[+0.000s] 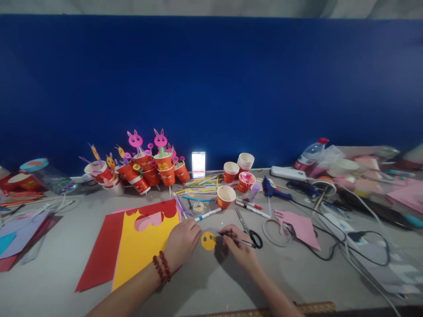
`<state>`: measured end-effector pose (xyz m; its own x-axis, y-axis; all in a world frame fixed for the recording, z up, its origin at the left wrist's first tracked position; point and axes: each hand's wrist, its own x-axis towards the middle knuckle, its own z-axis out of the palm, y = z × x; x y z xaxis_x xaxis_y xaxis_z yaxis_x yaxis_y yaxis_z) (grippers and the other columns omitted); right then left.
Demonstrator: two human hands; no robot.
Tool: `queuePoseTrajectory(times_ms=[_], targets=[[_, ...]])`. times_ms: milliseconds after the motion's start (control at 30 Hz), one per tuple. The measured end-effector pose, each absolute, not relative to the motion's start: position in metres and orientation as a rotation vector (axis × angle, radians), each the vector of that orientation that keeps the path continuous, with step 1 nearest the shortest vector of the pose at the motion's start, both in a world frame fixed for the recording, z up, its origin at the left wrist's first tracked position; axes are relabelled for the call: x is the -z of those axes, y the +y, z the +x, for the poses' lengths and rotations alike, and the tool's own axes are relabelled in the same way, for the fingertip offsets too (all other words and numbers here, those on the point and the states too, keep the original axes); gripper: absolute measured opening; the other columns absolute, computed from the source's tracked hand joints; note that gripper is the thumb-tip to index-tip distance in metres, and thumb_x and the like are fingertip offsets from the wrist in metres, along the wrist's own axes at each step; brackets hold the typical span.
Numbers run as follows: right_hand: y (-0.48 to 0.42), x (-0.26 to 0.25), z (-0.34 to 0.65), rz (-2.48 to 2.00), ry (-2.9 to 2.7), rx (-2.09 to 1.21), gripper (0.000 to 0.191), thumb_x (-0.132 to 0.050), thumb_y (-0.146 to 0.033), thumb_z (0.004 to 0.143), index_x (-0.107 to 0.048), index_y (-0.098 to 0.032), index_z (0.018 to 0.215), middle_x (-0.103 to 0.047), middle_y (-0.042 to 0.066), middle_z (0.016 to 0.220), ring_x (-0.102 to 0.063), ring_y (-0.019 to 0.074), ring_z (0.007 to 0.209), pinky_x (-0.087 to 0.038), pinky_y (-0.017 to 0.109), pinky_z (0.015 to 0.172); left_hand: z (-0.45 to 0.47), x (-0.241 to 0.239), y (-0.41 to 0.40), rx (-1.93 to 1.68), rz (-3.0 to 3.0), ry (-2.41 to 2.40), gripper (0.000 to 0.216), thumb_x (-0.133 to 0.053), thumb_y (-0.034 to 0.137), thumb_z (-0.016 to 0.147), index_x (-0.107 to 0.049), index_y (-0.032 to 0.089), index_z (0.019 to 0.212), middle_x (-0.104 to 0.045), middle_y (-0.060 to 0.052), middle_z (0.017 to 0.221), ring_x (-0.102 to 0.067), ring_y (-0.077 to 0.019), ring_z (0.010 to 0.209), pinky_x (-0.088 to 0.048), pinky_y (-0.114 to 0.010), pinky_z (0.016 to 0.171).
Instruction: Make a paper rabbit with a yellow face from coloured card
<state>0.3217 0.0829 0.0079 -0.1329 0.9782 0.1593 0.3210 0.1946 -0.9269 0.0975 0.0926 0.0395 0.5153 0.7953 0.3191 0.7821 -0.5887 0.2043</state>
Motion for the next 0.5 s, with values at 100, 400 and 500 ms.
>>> queuePoseTrajectory(times_ms=[100,400,500], targets=[[0.085,-0.009,0.317,-1.252,-1.566,-1.015,0.007,-0.058,-0.023,0.079,-0.063,-0.021,0.083,-0.064,0.000,0.064,-0.057,0.0169,0.057,-0.044,0.028,0.053,0.099,-0.031,0.078,-0.629,2.724,1.282,0.021,-0.045,0.020,0.098,-0.064,0.016,0.090,-0.065,-0.005,0.085,-0.062,-0.0185,0.083,-0.054,-0.032,0.074],[0.085,-0.001,0.294,-1.289,-1.637,-0.990,0.007,-0.053,-0.016,0.072,-0.053,-0.021,0.068,-0.053,-0.004,0.057,-0.048,0.0130,0.053,-0.037,0.023,0.050,0.094,-0.004,0.049,-0.535,2.875,1.000,0.029,-0.048,0.017,0.095,-0.059,0.012,0.120,-0.066,-0.012,0.122,-0.058,-0.0249,0.117,-0.052,-0.041,0.095],[0.087,0.006,0.291,-1.300,-1.691,-0.908,0.010,-0.053,-0.015,0.072,-0.052,-0.021,0.063,-0.050,-0.005,0.054,-0.046,0.0126,0.052,-0.036,0.023,0.051,0.094,-0.006,0.051,-0.500,2.826,1.012,0.027,-0.051,0.017,0.093,-0.060,0.013,0.118,-0.067,-0.012,0.120,-0.058,-0.0247,0.116,-0.051,-0.042,0.096]])
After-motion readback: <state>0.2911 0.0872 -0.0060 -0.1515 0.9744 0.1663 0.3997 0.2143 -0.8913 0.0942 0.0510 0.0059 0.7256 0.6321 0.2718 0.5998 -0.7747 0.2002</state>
